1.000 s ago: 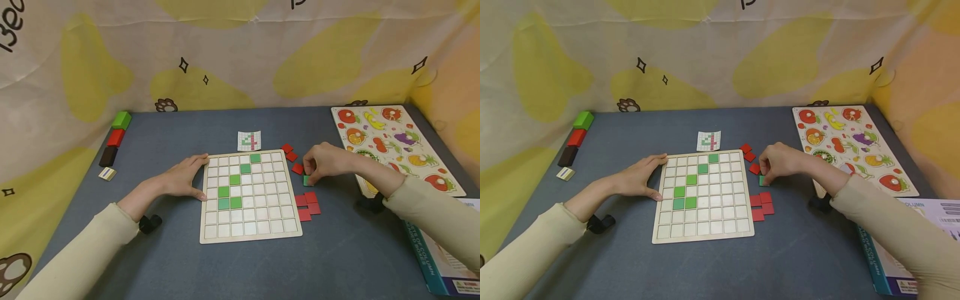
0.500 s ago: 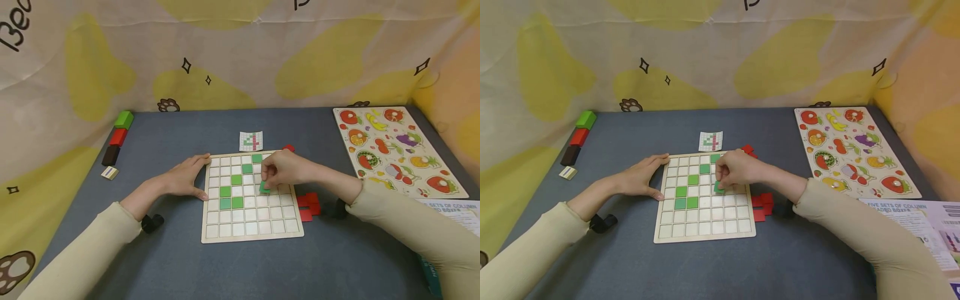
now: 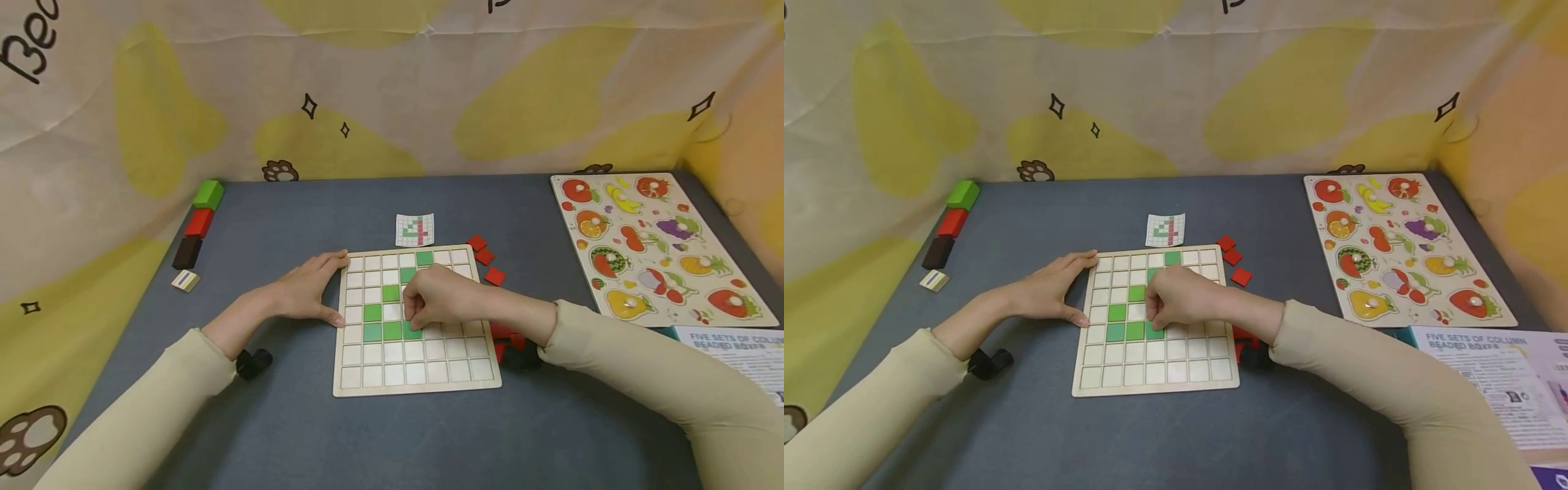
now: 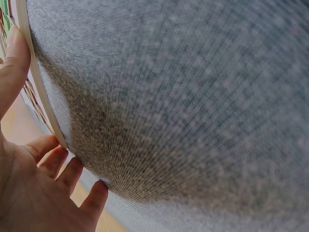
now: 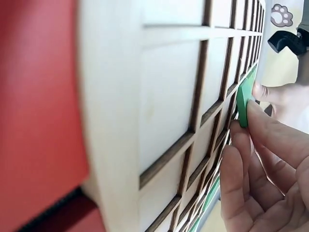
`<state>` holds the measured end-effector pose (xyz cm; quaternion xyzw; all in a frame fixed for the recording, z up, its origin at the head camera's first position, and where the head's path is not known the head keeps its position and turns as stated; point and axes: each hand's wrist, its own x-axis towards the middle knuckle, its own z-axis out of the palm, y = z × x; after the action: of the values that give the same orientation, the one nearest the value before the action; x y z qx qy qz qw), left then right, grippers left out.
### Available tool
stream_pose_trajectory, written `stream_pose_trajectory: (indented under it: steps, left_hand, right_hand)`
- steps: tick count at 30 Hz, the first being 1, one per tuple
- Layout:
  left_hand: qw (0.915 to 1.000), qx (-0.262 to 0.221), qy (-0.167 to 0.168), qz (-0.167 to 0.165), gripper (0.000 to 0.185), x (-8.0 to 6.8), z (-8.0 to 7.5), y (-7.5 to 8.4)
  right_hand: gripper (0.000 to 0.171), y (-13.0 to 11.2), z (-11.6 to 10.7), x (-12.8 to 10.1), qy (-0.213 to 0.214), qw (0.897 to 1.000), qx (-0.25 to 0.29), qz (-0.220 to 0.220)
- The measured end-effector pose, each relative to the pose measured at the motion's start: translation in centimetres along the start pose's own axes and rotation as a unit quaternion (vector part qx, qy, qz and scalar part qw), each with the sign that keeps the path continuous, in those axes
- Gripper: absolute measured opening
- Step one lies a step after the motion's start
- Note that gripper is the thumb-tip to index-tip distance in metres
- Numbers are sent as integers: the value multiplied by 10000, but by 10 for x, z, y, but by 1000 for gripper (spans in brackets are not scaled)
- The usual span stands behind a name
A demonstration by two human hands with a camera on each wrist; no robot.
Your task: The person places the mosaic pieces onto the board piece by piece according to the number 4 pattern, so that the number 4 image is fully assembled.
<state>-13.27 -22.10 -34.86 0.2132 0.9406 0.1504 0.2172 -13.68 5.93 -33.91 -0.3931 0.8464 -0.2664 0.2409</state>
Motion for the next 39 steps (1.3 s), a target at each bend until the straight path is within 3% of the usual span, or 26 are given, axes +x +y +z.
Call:
stream_pose_trajectory:
  steps: [11,17,20,26,34,39]
  left_hand:
    - [10000,-35,0,-6,110,-1,1,-1]
    - [10000,-31,3,4,109,-1,3,-1]
    - [10000,-22,10,22,110,0,3,-2]
    - [10000,-4,40,61,109,0,3,-1]
    - [10000,-10,31,50,109,0,3,-1]
    - [10000,-5,4,10,109,0,2,-1]
  right_hand:
    - [18,7,-6,-1,114,9980,-614,85]
    - [4,51,-40,-5,1221,9876,-876,458]
    - [13,70,-58,-12,1530,9813,-871,781]
    - [29,91,-76,-21,1293,9808,-1052,1011]
    - [14,104,-79,-23,1269,9764,-1151,1316]
    - [16,105,-80,-25,1385,9733,-1087,1473]
